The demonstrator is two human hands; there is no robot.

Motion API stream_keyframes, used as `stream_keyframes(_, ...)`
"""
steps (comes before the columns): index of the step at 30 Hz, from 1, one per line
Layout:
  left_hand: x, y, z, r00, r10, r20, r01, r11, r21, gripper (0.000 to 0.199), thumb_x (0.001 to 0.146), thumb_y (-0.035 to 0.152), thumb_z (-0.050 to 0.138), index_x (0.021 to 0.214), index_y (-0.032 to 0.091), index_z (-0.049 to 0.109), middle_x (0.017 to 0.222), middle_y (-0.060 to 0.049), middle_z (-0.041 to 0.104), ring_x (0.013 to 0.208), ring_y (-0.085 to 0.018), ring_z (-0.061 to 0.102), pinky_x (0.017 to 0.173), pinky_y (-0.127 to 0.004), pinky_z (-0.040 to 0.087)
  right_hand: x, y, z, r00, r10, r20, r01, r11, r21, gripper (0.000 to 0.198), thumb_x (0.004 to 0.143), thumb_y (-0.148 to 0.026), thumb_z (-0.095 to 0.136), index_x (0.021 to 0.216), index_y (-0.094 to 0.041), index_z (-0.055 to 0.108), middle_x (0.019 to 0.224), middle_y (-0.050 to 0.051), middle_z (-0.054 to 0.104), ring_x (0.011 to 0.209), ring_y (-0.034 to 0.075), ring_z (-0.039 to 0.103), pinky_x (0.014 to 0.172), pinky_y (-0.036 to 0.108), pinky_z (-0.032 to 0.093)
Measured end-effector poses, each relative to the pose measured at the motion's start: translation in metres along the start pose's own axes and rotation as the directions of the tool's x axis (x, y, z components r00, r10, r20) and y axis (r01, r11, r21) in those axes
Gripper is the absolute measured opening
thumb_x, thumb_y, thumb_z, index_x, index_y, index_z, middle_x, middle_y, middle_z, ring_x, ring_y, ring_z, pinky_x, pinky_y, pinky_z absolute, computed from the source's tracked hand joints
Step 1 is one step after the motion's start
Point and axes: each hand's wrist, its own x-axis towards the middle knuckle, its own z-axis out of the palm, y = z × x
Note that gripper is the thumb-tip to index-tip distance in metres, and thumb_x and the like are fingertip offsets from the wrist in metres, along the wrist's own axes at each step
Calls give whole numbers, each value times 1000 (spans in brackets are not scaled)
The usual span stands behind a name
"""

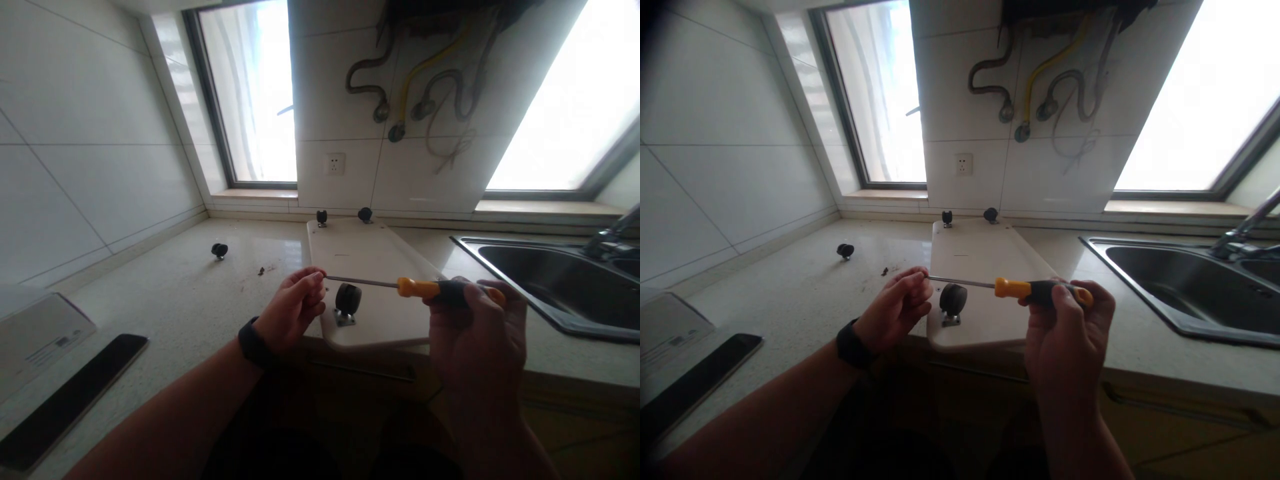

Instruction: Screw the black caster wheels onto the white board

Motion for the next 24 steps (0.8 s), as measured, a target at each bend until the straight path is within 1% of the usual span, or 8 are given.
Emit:
stream_keyframes(4,0,-2,1,999,13,-32,-12,1000,21,26,79,28,82,88,15,61,63,8,37,54,-5,33,46,-15,27,-7,-5,1,997,-67,23,68,997,-31,26,80,-17,68,100,-29,58,95,-3,61,89,13,62,63,22,59)
stream_keyframes(8,-1,-3,2,999,16,-31,-16,1000,3,26,79,29,82,87,16,61,63,8,35,54,-5,33,46,-16,28,-15,-6,0,986,-161,43,164,981,-105,30,80,-17,69,104,-32,58,103,-3,62,97,14,61,66,23,59)
stream_keyframes(12,-3,-4,2,1000,-1,-23,0,999,-39,27,81,30,82,84,16,59,63,8,33,54,-5,32,46,-16,27,-25,-8,-2,971,-226,72,233,968,-96,34,77,-13,70,104,-31,56,102,-3,64,93,13,62,68,22,57)
stream_keyframes(15,-3,-4,3,1000,-14,-10,13,997,-78,27,82,29,82,83,16,58,64,8,32,54,-5,31,46,-17,26,-35,-10,-7,941,-309,138,322,943,-82,39,73,-13,73,102,-31,53,103,-2,64,92,15,63,82,31,57)
stream_keyframes(18,-3,-3,4,1000,-1,-10,0,996,-84,27,82,30,82,85,17,59,63,8,33,53,-5,30,46,-17,26,-43,-12,-14,909,-349,227,377,921,-97,43,73,-12,72,104,-32,50,107,-1,64,94,19,62,95,44,53)
stream_keyframes(20,-3,-3,4,1000,21,-13,-22,998,-52,27,82,31,82,84,17,59,62,8,34,53,-5,31,46,-17,26,-45,-13,-18,901,-330,283,374,920,-120,45,74,-12,70,107,-33,49,108,0,63,95,20,61,95,45,53)
stream_keyframes(22,-2,-3,3,999,35,-6,-35,999,-9,27,83,31,81,83,16,59,62,8,34,53,-5,31,46,-17,25,-42,-12,-20,915,-288,284,336,932,-137,42,76,-14,71,107,-33,50,109,0,62,97,19,60,91,42,55)
stream_keyframes(24,-1,-4,-1,999,40,10,-41,998,40,24,85,32,79,90,17,61,63,8,35,53,-5,31,47,-18,26,-36,-13,-21,967,-148,208,174,978,-114,40,76,-19,74,105,-34,51,109,-1,61,99,19,60,85,39,57)
